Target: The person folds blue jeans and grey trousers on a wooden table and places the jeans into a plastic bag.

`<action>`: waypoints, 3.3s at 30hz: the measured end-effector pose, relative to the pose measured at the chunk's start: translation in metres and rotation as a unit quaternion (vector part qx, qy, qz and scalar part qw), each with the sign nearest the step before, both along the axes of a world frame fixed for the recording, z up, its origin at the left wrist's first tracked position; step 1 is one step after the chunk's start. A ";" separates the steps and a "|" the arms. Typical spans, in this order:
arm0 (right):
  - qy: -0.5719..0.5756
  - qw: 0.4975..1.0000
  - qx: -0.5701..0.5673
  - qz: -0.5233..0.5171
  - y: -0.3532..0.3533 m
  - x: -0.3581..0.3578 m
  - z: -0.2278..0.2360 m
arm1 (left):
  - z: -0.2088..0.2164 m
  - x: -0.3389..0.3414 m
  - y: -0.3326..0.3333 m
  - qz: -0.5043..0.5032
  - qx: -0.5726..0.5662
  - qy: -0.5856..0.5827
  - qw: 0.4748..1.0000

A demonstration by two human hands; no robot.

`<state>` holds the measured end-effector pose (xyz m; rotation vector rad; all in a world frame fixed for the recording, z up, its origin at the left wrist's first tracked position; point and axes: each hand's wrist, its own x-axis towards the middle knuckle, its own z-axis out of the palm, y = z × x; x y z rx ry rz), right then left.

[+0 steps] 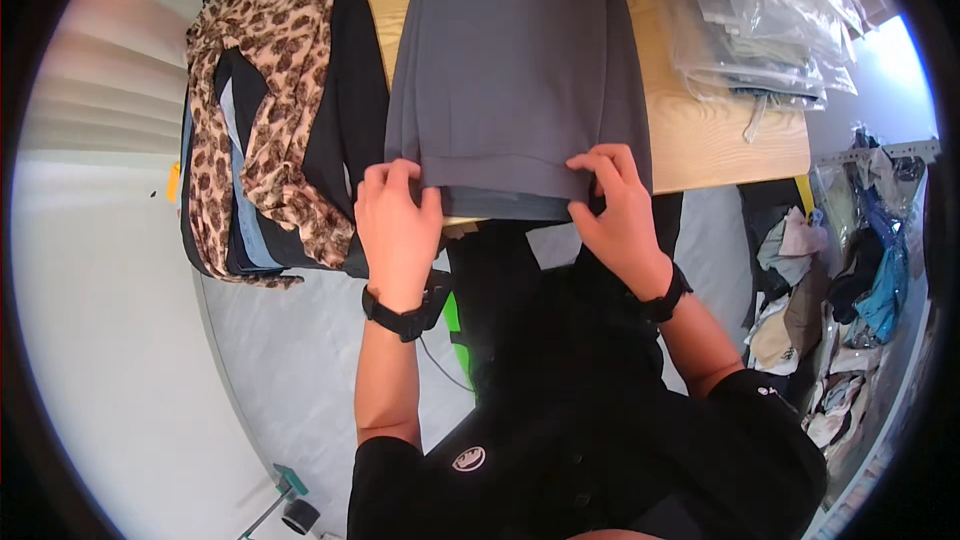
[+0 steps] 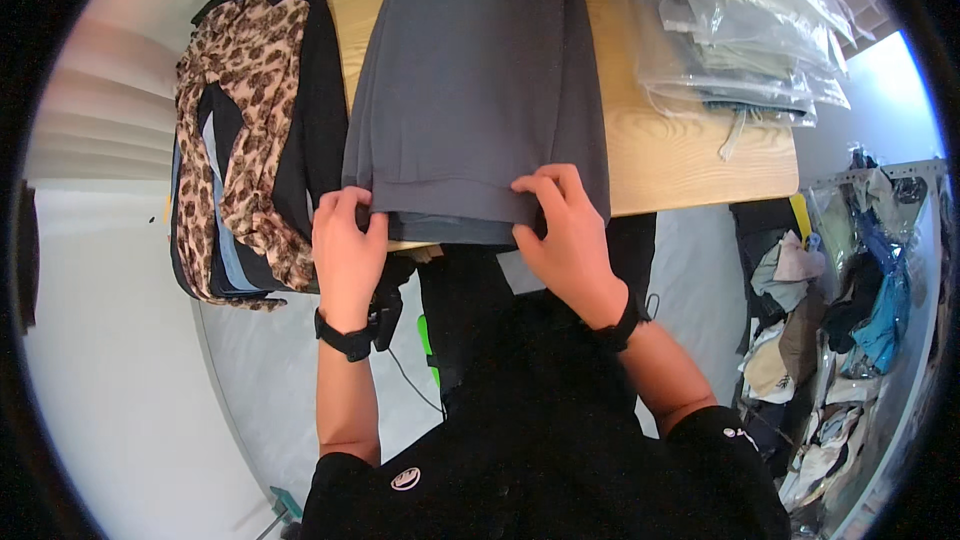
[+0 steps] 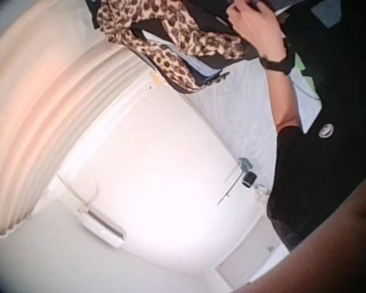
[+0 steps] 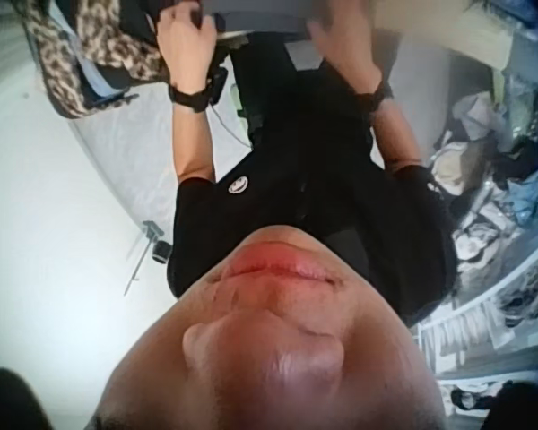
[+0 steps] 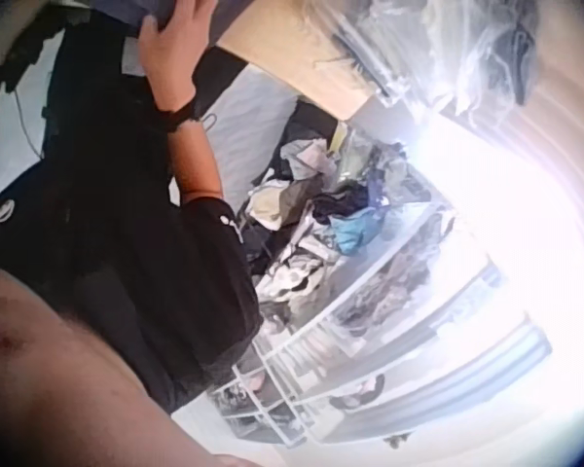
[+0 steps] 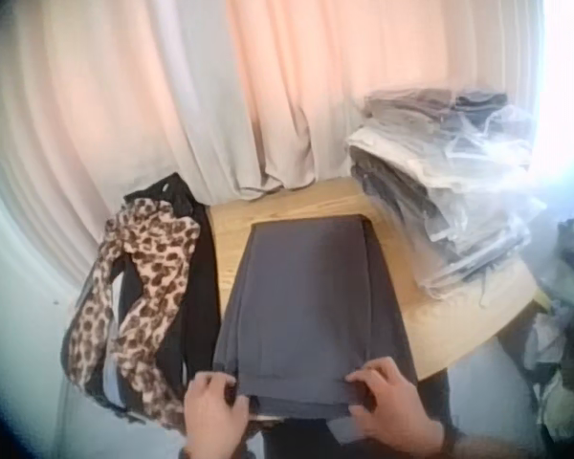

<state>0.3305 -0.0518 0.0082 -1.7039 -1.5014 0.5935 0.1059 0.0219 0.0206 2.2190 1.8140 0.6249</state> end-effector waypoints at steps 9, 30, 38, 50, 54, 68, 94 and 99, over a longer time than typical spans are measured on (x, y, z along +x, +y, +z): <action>0.019 0.994 0.109 -0.021 0.002 0.004 0.001 | 0.011 0.021 -0.007 -0.029 -0.080 -0.245 0.966; 0.322 0.947 0.007 0.010 0.053 0.066 0.009 | 0.001 0.019 0.001 0.039 -0.295 -0.544 0.785; 0.453 0.886 -0.078 -0.067 0.211 0.136 -0.001 | -0.021 0.025 0.009 0.032 -0.213 -0.760 0.613; 0.599 0.800 -0.038 0.000 0.256 0.156 -0.026 | -0.043 0.011 -0.003 -0.136 -0.152 -0.775 0.598; 0.619 0.784 0.043 0.018 0.260 0.149 -0.029 | -0.032 0.016 -0.005 -0.090 -0.156 -0.730 0.659; 0.321 0.937 0.101 -0.089 0.216 0.117 -0.016 | 0.007 0.024 -0.015 -0.024 -0.005 -0.145 0.989; -0.435 0.850 0.198 0.219 -0.019 0.094 -0.040 | -0.041 -0.050 -0.016 -0.288 0.173 0.091 0.937; -0.502 0.821 0.139 0.231 -0.018 0.099 -0.025 | -0.018 -0.046 0.009 -0.389 0.127 0.175 0.895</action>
